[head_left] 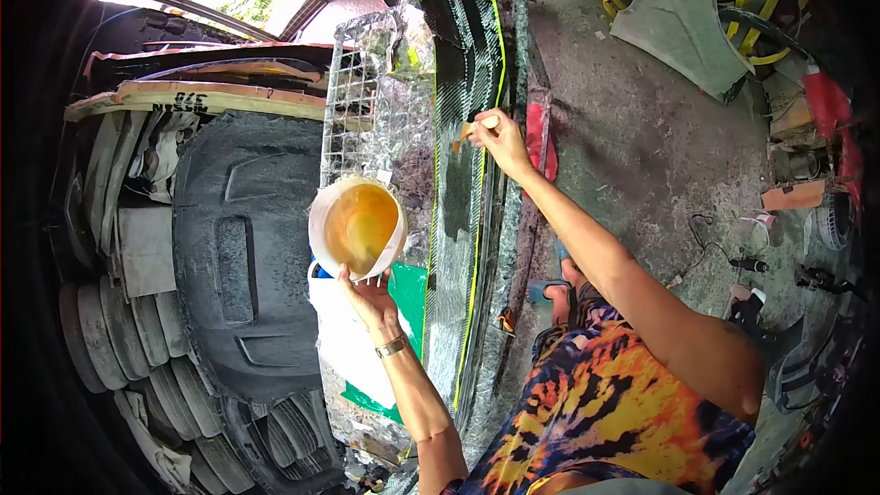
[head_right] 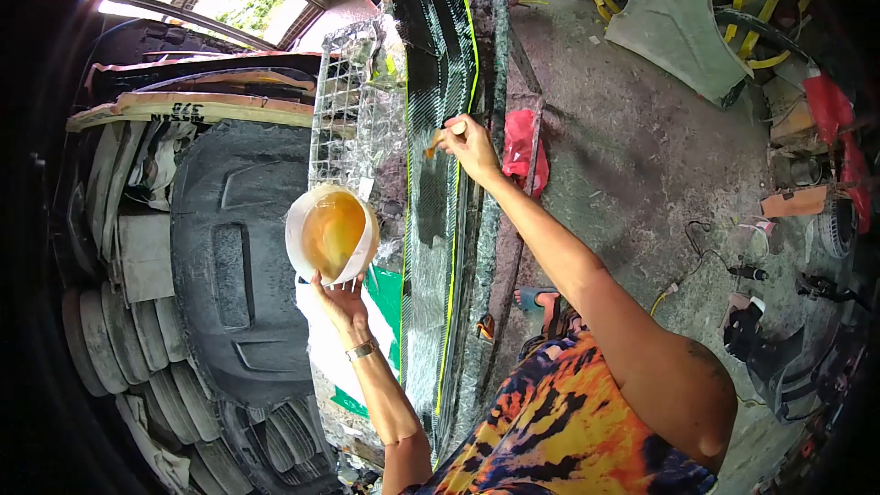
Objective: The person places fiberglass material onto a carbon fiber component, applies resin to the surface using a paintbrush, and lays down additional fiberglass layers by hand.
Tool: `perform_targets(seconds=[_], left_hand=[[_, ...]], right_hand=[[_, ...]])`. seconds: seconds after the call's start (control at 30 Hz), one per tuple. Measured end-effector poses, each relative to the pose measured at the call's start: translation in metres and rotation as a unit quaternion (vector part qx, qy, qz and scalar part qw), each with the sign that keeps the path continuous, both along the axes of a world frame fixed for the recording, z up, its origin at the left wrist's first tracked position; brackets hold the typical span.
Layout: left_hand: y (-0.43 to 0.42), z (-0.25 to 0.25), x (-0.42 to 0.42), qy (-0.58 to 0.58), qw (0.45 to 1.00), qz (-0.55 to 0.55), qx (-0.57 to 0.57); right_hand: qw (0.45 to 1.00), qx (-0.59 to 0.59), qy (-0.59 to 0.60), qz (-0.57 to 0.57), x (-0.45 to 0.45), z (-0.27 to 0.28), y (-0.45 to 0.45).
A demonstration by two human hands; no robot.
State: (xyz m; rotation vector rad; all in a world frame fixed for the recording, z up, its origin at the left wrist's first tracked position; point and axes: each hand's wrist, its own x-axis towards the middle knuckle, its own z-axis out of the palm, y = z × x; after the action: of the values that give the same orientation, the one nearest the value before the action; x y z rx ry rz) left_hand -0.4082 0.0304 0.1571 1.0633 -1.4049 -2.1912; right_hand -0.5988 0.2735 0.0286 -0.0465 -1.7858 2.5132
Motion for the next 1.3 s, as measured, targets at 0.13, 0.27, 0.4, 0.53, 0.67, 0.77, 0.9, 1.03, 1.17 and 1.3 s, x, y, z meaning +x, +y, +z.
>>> perform_targets(seconds=[0.13,0.27,0.4,0.53,0.67,0.77,0.9,1.03,1.17,1.3], left_hand=[[0.000,0.002,0.001,-0.004,1.000,0.011,0.001],[0.001,0.001,0.000,-0.004,1.000,0.016,-0.002],[-0.001,0.001,0.002,-0.009,1.000,0.018,-0.008],[-0.009,-0.004,0.004,-0.003,1.000,-0.020,0.000],[-0.002,0.001,0.003,0.000,1.000,0.011,-0.003],[-0.004,0.000,0.005,0.002,1.000,0.009,-0.001],[-0.003,0.002,0.007,-0.009,1.000,0.023,-0.006],[-0.004,0.002,0.008,-0.002,1.000,0.019,-0.009],[-0.004,0.001,0.007,-0.004,1.000,0.016,-0.008],[-0.005,0.000,0.008,-0.007,1.000,0.020,-0.009]], right_hand=[[0.987,0.138,0.071,-0.043,0.023,0.014,0.006],[0.946,0.274,0.167,-0.043,0.062,0.004,-0.009],[0.943,0.297,0.149,0.006,0.100,-0.003,-0.017],[0.955,0.261,0.119,0.073,0.128,0.004,-0.013],[0.992,0.107,-0.012,0.072,0.084,0.005,-0.007],[0.998,-0.042,-0.036,0.006,0.028,0.006,-0.011],[0.997,-0.056,-0.026,-0.035,-0.015,0.012,-0.007],[0.995,-0.058,0.007,-0.076,-0.006,0.023,0.005],[0.961,0.191,0.159,-0.121,0.029,0.027,0.000],[0.960,0.230,0.161,-0.012,0.072,0.015,-0.024]])
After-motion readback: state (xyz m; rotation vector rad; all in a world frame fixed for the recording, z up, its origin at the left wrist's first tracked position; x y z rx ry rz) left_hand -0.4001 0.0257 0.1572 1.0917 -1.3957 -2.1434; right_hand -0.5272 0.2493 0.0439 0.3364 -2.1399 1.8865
